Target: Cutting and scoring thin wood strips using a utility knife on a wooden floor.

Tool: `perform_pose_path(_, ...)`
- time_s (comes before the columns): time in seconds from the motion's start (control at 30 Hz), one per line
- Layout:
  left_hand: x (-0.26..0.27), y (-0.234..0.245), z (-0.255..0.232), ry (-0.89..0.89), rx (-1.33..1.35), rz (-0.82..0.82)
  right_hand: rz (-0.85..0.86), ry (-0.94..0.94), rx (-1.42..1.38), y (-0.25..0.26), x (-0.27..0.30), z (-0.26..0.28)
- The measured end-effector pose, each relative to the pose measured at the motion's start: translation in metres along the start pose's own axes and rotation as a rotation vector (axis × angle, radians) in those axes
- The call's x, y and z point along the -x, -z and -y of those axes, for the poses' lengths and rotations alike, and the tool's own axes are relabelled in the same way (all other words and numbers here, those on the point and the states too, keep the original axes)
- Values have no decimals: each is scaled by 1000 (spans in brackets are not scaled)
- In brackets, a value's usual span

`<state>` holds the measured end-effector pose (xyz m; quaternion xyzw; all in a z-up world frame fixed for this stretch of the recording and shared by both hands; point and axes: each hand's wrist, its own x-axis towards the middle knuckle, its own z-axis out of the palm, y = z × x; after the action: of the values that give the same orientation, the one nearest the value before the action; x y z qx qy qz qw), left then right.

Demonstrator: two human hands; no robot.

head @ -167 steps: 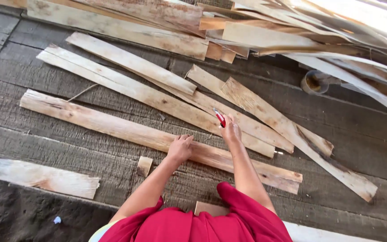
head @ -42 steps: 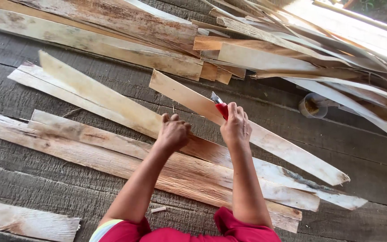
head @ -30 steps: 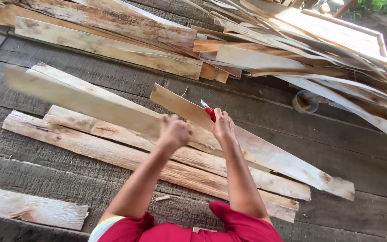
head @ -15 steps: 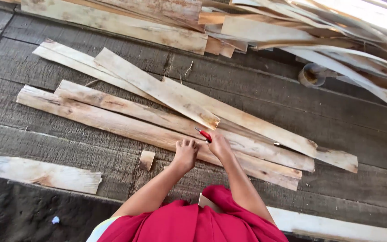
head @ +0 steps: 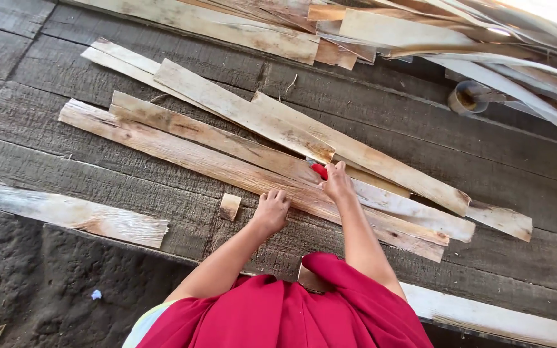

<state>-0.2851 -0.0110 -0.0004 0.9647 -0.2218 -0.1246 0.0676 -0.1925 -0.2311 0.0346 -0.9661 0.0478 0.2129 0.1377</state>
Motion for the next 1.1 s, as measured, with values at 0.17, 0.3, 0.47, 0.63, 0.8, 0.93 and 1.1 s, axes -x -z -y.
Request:
perform_pose_path(0.17, 10, 2, 1, -24, -37, -43, -85, -53, -42, 17, 12, 11)
perform_pose_path(0.3, 6, -8, 2, 32, 44, -105, -174, -89, 7, 14, 49, 29)
perform_pose_path(0.47, -3, -49, 10, 141, 61, -65, 119, 74, 135, -10, 73, 27)
perform_pose_path(0.63, 1, -43, 7, 183, 118, -18, 91, 115, 133, -59, 28, -16)
perform_pose_path(0.8, -10, -38, 8, 361, 413, 221, 148, 95, 149, -45, 23, -28)
perform_pose_path(0.93, -4, -12, -1, 470, 637, 281, 124, 97, 189, 32, 60, -13)
perform_pose_path(1.1, -8, 9, -16, 682, 2224, -1, 148, 154, 162, 102, 94, -6)
